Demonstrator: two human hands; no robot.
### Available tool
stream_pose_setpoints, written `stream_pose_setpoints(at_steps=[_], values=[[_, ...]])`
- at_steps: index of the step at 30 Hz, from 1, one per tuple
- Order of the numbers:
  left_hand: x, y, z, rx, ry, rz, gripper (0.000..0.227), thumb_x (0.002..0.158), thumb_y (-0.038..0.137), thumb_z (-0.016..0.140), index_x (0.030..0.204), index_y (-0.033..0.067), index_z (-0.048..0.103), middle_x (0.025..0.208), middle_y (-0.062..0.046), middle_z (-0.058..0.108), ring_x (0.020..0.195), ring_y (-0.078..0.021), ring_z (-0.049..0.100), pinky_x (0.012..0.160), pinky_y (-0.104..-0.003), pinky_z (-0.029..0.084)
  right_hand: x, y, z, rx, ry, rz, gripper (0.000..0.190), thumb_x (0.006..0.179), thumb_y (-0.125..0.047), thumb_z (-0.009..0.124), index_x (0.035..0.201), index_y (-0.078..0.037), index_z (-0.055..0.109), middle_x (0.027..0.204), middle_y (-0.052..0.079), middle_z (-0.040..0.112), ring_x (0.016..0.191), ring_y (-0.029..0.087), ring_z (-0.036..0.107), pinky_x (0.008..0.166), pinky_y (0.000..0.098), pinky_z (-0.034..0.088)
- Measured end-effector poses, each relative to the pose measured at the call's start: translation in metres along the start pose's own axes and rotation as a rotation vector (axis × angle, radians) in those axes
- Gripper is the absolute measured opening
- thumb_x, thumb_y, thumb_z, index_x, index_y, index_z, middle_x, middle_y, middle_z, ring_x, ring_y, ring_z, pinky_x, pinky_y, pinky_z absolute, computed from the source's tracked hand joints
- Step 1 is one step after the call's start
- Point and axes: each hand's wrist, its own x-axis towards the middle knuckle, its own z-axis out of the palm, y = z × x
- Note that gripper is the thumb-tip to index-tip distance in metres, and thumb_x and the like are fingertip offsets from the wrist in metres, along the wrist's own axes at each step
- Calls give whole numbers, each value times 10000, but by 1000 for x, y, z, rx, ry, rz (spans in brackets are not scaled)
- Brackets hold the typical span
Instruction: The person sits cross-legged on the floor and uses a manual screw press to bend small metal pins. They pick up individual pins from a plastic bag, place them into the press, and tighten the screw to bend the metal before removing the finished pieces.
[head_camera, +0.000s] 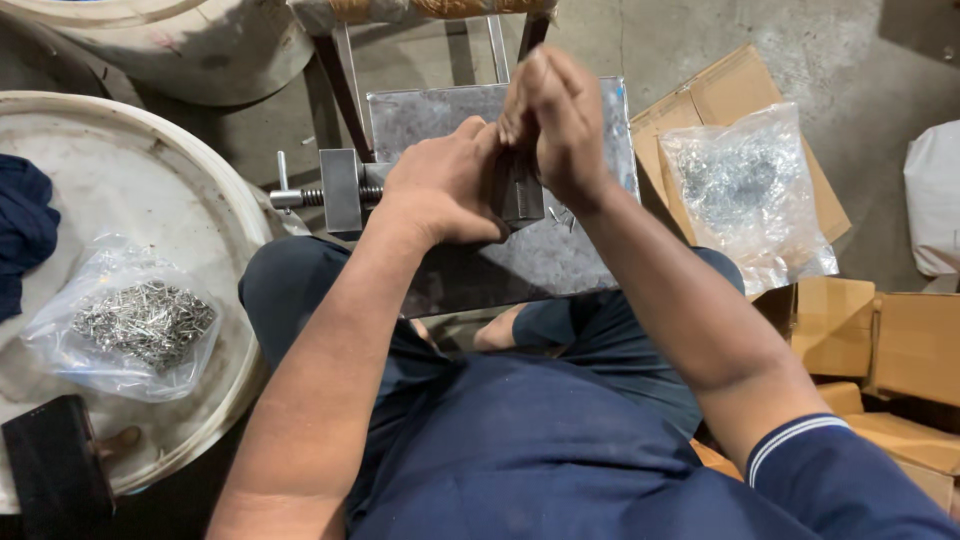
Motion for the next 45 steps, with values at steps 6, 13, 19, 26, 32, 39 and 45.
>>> stream_pose_setpoints(at_steps=[6,13,19,26,32,39,45], values=[[-4,-4,0,-27,46,35,891,516,450,934,1217,108,502,1185,-107,594,1079,-369,629,874,-487,513,9,18,-7,13,36,-53,451,1156,-405,503,862,-64,471,684,67,473,550,141,464,573,297,433],[1,-5,4,-40,115,40,863,696,781,729,1196,94,580,1222,-111,629,1104,-370,635,883,-512,512,37,42,-78,236,764,275,414,966,-518,584,842,-134,493,582,14,465,468,157,469,451,358,439],[9,-3,18,-39,220,-33,599,902,677,545,1064,116,681,1098,-120,700,1053,-345,666,841,-531,519,31,70,-93,25,470,628,219,919,-191,627,1112,-112,560,815,54,645,690,199,609,584,399,540],[16,-9,48,-167,687,-32,308,911,401,572,870,130,712,885,-144,741,815,-383,705,704,-530,543,70,92,-69,-841,-315,666,198,955,-188,666,1015,-18,748,1031,143,757,887,199,655,786,371,546],[-32,-11,20,-545,861,113,355,870,346,667,1114,89,647,1066,-159,700,1015,-352,674,864,-443,541,51,58,-23,-1045,-489,310,315,950,-266,514,1073,-57,715,1066,152,764,992,309,725,883,418,554],[-49,-80,-47,-152,857,-139,578,963,502,556,1347,72,596,1385,-183,609,1306,-378,541,1097,-476,405,-30,-9,49,-1597,-441,199,1098,639,-583,832,1526,-129,370,1530,79,469,1306,326,440,1096,449,310],[-28,-89,-109,186,1069,-99,567,1058,471,458,1391,28,573,1406,-249,571,1325,-458,476,1097,-520,364,-26,-36,68,-1651,-455,261,1029,742,-555,795,1577,-158,344,1430,32,518,1319,276,485,1139,435,324]])
